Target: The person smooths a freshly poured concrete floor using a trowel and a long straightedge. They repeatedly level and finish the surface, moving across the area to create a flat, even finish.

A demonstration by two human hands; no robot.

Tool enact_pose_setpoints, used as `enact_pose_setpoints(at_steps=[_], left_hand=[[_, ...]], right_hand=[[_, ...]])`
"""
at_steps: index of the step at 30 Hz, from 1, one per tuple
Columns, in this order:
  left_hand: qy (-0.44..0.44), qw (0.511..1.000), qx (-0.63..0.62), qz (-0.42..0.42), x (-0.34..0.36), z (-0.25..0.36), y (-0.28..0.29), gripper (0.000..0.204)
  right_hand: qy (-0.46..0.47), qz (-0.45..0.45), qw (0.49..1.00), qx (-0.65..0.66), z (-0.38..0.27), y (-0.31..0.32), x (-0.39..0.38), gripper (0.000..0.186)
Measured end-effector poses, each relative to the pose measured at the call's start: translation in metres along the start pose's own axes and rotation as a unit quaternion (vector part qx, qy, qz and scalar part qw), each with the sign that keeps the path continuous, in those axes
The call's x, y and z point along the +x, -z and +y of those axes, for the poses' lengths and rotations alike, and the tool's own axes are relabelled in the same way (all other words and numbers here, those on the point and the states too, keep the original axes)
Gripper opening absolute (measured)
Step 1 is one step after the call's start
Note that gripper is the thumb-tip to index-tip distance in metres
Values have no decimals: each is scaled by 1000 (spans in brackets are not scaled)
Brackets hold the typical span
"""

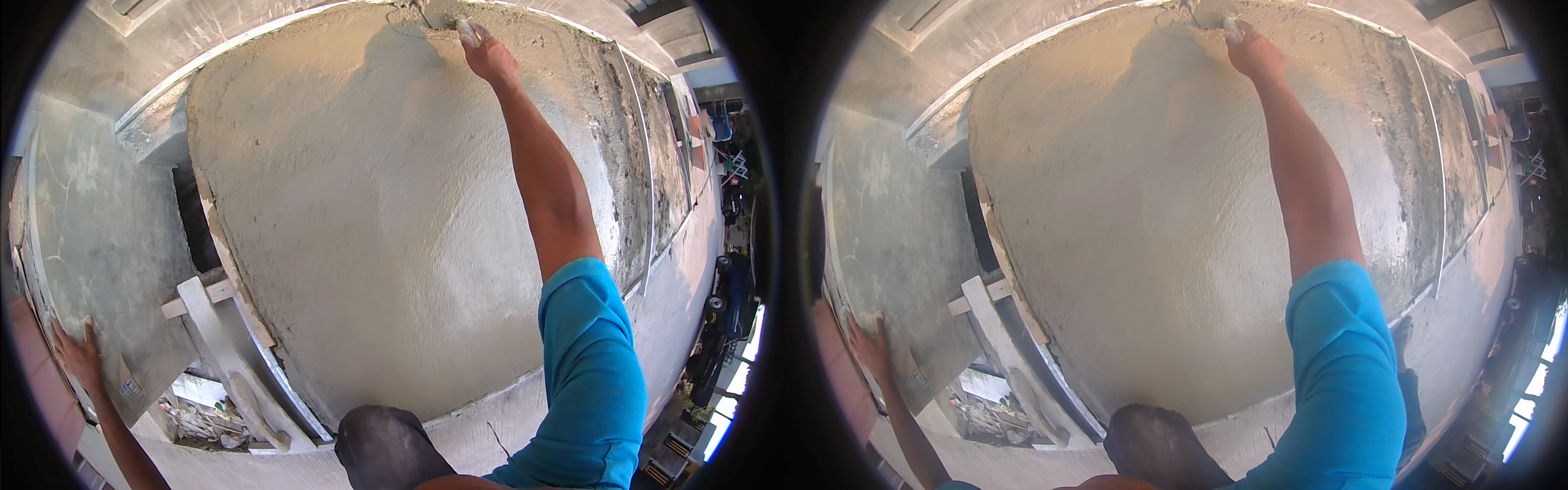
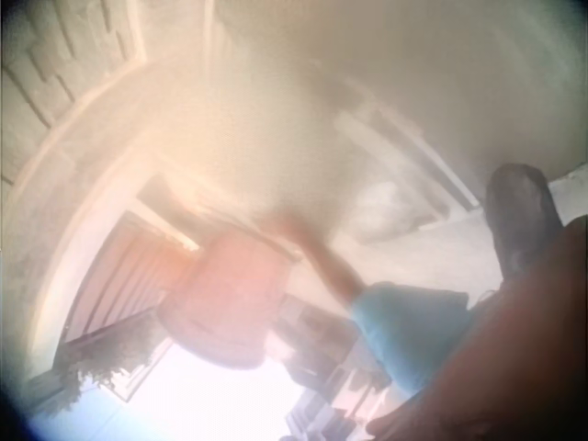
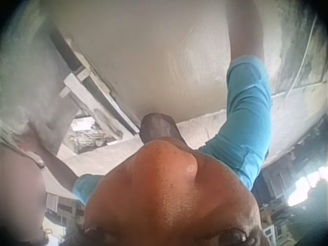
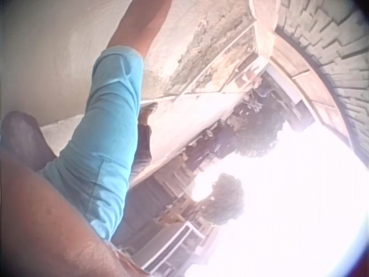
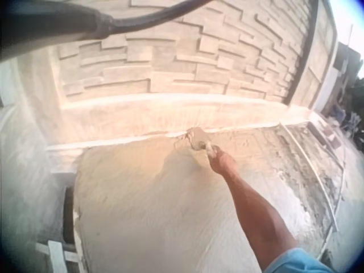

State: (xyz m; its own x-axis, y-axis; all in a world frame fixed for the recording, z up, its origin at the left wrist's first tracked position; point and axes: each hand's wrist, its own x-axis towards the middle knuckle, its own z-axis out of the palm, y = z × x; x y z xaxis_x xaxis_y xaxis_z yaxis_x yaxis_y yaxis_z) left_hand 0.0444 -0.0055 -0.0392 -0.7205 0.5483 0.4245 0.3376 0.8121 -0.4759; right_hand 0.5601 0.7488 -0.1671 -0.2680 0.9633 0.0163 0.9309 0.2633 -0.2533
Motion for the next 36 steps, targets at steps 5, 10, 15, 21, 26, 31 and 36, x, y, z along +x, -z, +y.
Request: enact_pose_setpoints(at_steps=[5, 10, 15, 21, 26, 31, 36], left_hand=[[20, 1000, 8, -7, 2, 7, 0, 88], [23, 999, 10, -27, 0, 6, 0, 88], [13, 1000, 6, -6, -3, 7, 2, 87], [10, 1000, 4, -11, -2, 11, 10, 87], [13, 1000, 9, -10, 1, 19, 8, 87], [22, 1000, 15, -12, 2, 12, 7, 88], [21, 1000, -3, -3, 0, 17, 7, 88]], right_hand=[[-16, 94, 995, 38, 16, 1, 4, 58], [-107, 30, 936, 333, 7, -15, -4, 51], [-63, -1, 942, 329, -30, -42, -19, 52], [-28, -25, 972, 233, -103, -66, -58, 57], [51, -44, 983, 170, -163, -74, -94, 54], [91, -54, 994, 23, -182, -55, -109, 51], [19, 29, 999, -3, -95, -36, -66, 53]])
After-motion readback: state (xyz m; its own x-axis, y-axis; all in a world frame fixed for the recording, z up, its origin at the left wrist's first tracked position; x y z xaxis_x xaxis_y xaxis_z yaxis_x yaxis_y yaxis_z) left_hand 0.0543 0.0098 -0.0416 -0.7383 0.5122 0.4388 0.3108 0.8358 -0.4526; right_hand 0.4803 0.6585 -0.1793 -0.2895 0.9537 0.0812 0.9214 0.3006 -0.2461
